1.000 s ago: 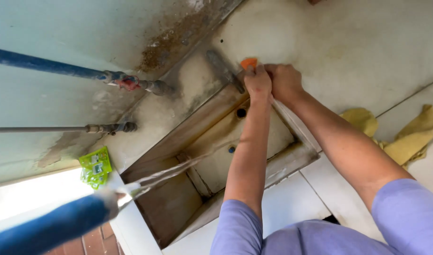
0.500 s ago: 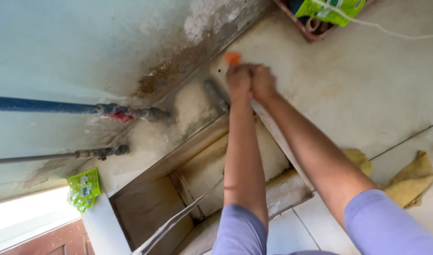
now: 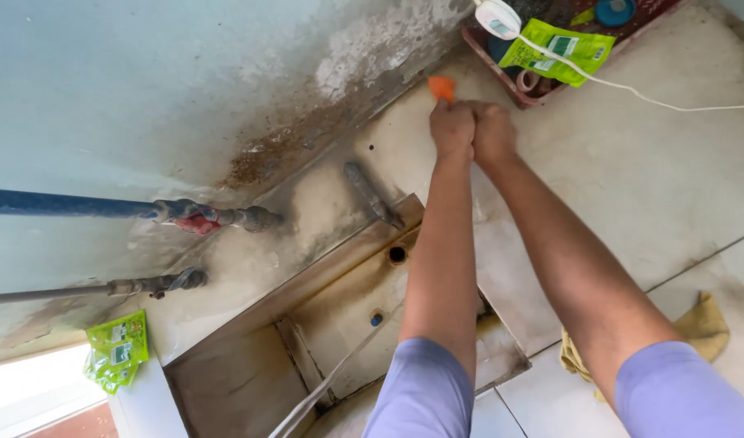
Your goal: Cleaning and rinsing water jugs and the surrounding sink area.
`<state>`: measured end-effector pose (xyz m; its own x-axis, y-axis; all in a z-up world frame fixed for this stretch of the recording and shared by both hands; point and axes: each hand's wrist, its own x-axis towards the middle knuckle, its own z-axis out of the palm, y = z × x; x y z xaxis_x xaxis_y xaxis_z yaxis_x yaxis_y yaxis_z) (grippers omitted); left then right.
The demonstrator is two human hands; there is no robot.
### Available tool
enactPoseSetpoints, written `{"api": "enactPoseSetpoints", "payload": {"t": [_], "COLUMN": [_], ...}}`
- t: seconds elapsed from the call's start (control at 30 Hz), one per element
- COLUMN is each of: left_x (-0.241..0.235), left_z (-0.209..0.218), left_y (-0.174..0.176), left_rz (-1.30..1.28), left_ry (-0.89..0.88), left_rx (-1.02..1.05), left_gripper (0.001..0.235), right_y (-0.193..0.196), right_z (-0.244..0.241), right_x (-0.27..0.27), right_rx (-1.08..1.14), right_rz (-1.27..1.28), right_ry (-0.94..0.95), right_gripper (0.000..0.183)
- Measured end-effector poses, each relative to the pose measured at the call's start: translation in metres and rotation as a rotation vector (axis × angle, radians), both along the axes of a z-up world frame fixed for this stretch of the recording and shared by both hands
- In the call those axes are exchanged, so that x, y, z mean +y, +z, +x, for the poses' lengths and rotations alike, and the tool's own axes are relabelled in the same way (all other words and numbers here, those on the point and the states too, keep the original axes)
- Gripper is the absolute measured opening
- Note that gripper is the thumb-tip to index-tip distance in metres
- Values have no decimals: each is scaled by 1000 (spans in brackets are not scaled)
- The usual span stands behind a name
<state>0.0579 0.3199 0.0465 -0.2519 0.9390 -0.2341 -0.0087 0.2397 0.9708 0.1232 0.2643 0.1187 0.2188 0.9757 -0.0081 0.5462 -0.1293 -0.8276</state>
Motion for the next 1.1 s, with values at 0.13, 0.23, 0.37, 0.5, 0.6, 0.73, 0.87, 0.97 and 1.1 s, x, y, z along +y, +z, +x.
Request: {"api": "enactPoseSetpoints", "payload": {"t": [0.13,0.23,0.37,0.5,0.6,0.73,0.87,0.97,1.1], "left_x": [-59,-121,-196,-289,-364,-390,-304,-227,-196], "left_z": [-35,-48,-21,30,43,39,25,22,10], "left_y": [16,41,41,39,60,23,42,25,47], "left_rz": [5,-60,-126,-142,-196,-81,-195,-219,-176], "left_ry": [123,185,152,-21,-93,-110,-109,-65,-21], "left_rx": [-261,-144,50,13,-56,-29,-50,-185,-257], "left_gripper": [33,38,36,31,34,42,35,33,29], "right_y": [-23,32,24,76,71,91,68,61,61], "right_z": [-21,-43,-11,29,47,38,29,21,15], "right_x": [-35,-92,-168,-263,-329,-352,-284,-217,-184], "right_rx": [321,261,275,-127,-266,-233,-269,-187,5], "right_rz": [-44,-278,-138,-180,-197,-261,-220,-108,-236], "right_ry": [133,157,175,122,132,78,113,79,60], "right_gripper": [30,30,28,28,27,27,28,28,27]}}
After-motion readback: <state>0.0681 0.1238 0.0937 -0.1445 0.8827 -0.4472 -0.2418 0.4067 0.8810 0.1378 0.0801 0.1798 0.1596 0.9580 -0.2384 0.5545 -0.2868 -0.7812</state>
